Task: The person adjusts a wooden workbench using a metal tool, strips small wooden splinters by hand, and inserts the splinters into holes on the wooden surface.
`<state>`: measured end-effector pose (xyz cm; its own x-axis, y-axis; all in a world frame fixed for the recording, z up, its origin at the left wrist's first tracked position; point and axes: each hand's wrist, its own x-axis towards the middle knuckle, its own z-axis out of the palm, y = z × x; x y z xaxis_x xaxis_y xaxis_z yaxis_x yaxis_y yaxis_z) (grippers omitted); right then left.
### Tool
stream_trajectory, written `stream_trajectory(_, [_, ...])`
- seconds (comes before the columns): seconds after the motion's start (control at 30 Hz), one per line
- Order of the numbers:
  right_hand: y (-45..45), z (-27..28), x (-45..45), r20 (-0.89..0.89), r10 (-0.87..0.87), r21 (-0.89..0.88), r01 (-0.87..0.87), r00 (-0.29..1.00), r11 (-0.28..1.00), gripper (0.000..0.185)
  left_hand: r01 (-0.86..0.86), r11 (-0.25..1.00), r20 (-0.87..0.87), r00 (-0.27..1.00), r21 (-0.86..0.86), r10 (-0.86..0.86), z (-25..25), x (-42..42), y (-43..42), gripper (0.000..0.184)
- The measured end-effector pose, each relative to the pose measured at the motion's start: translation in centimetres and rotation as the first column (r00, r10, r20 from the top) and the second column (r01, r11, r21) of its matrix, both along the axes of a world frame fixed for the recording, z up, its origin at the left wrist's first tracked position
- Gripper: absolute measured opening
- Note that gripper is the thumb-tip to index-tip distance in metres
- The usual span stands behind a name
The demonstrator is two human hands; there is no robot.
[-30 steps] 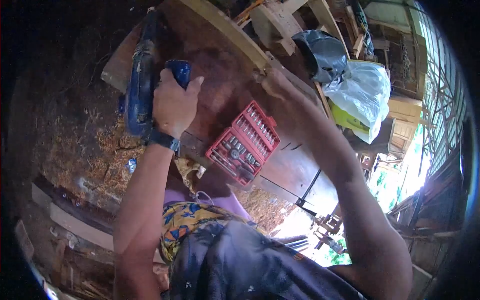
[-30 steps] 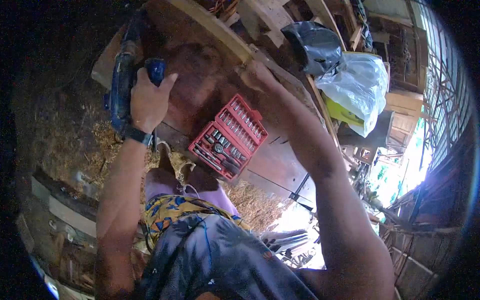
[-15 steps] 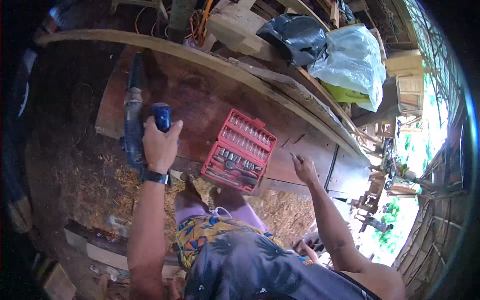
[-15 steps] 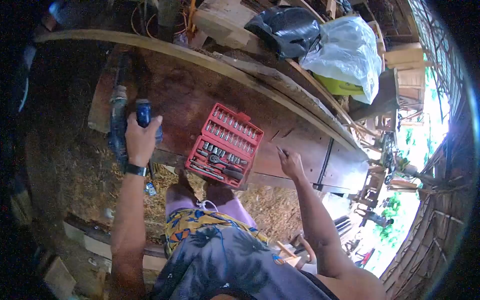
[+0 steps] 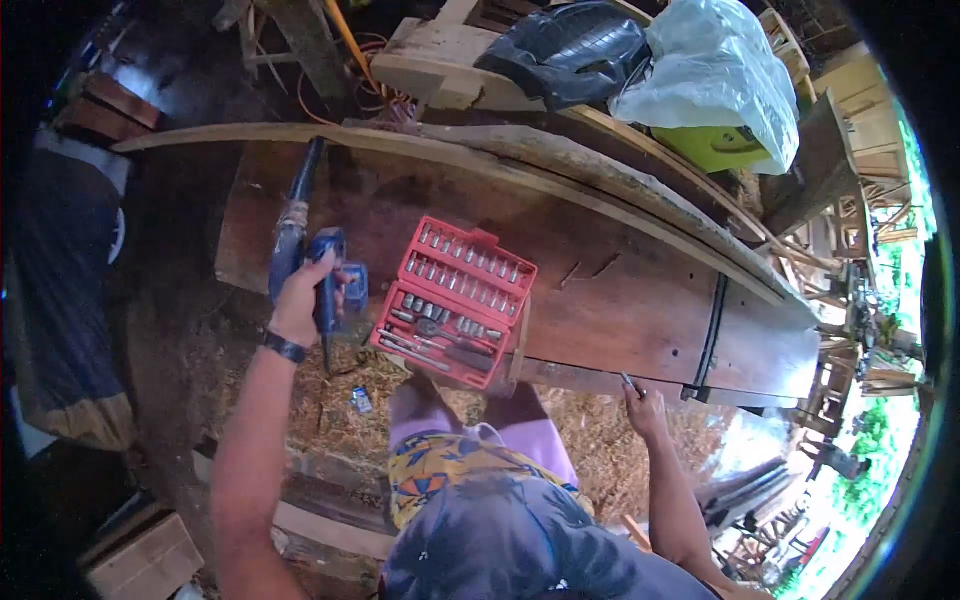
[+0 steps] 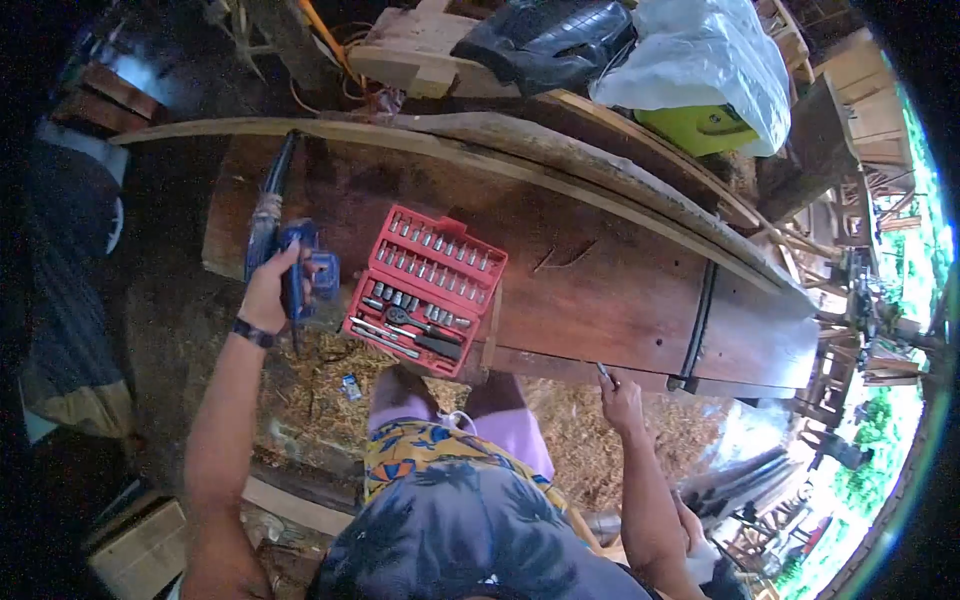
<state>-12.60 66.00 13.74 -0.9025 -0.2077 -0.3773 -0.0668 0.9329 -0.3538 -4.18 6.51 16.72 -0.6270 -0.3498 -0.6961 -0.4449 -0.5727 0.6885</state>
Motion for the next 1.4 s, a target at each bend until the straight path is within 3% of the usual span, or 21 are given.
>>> stream_trajectory(0.1, [4.1,-0.2,-0.2,0.069,-0.015,-0.015,0.016,0.997,1.0,0.028,0.033,0.999,0.115,0.993,-0.029,-0.029,3.6,1.3,1.1,0.036])
stream_trajectory(0.27, [10.3,-0.6,-0.5,0.021,0.022,-0.146,-0.019,1.0,0.989,0.027,0.397,0.913,0.361,0.868,-0.09,-0.342,8.7,1.1,4.3,0.028])
stream_trajectory(0.33, [12.2,-1.2,-0.7,0.076,0.002,-0.096,0.005,0.997,0.995,0.027,0.52,0.844,0.416,0.801,-0.13,-0.43,10.2,0.2,6.3,0.028])
stream_trajectory(0.5, [14.5,-1.4,-2.4,0.163,-0.007,-0.046,0.015,0.987,0.999,0.025,0.562,0.8,0.528,0.753,-0.209,-0.392,10.0,-1.8,7.6,0.032])
stream_trajectory(0.6, [14.7,-0.4,-3.0,0.177,-0.063,-0.199,0.099,0.982,0.975,0.025,0.583,0.772,0.521,0.755,-0.255,-0.398,9.7,-2.2,7.8,0.033])
stream_trajectory(0.7, [16.1,-1.2,-3.2,0.168,-0.026,-0.137,0.05,0.985,0.989,0.026,0.523,0.773,0.502,0.807,-0.359,-0.312,9.4,-2.0,8.2,0.04])
stream_trajectory(0.8, [17.9,-3.1,-3.0,0.12,0.022,-0.103,-0.009,0.992,0.995,0.025,0.471,0.669,0.507,0.847,-0.575,-0.162,6.3,-0.3,6.3,0.037])
stream_trajectory(0.9, [16.7,-0.9,-3.2,0.234,-0.057,-0.052,0.071,0.97,0.996,0.024,0.335,0.639,0.467,0.883,-0.693,0.043,4.1,0.0,4.8,0.035])
stream_trajectory(1.0, [17.3,-1.4,-1.7,-0.112,0.099,-0.061,-0.106,0.989,0.992,0.026,0.165,0.614,0.34,0.923,-0.772,0.178,2.2,-0.2,3.7,0.037])
stream_trajectory(1.03, [16.1,0.3,-1.5,0.048,-0.013,0.034,0.012,0.999,0.999,0.027,0.103,0.596,0.267,0.944,-0.797,0.194,0.7,0.1,2.2,0.038])
stream_trajectory(1.07, [14.9,1.1,-1.5,0.106,-0.055,0.019,0.053,0.993,0.998,0.028,0.041,0.584,0.193,0.96,-0.811,0.201,-0.9,0.4,0.6,0.04])
stream_trajectory(1.17, [13.3,2.0,-0.8,0.182,-0.075,0.044,0.068,0.98,0.997,0.032,-0.042,0.859,0.19,0.969,-0.511,0.161,-4.6,0.3,-5.2,0.045])
stream_trajectory(1.2, [12.2,2.9,-0.9,0.24,-0.059,0.023,0.055,0.969,0.998,0.034,-0.241,0.884,0.103,0.947,-0.401,0.305,-3.0,-1.8,-2.9,0.046])
stream_trajectory(1.23, [11.9,2.4,-0.8,0.262,-0.078,0.128,0.046,0.962,0.991,0.032,-0.252,0.891,0.088,0.948,-0.378,0.306,-3.3,-2.7,-3.0,0.047])
stream_trajectory(1.27, [11.5,1.9,-1.1,0.284,-0.089,0.219,0.026,0.955,0.975,0.031,-0.275,0.89,0.067,0.945,-0.363,0.319,-4.3,-3.1,-4.0,0.049])
stream_trajectory(1.33, [8.0,6.4,-2.5,0.222,-0.006,0.083,-0.013,0.975,0.997,0.027,-0.192,0.852,0.115,0.953,-0.486,0.281,-5.5,-3.7,-4.9,0.043])
stream_trajectory(1.4, [9.5,4.3,-3.7,0.153,0.079,0.157,-0.103,0.985,0.982,0.024,-0.116,0.785,0.147,0.956,-0.608,0.255,-5.8,-4.6,-4.3,0.039])
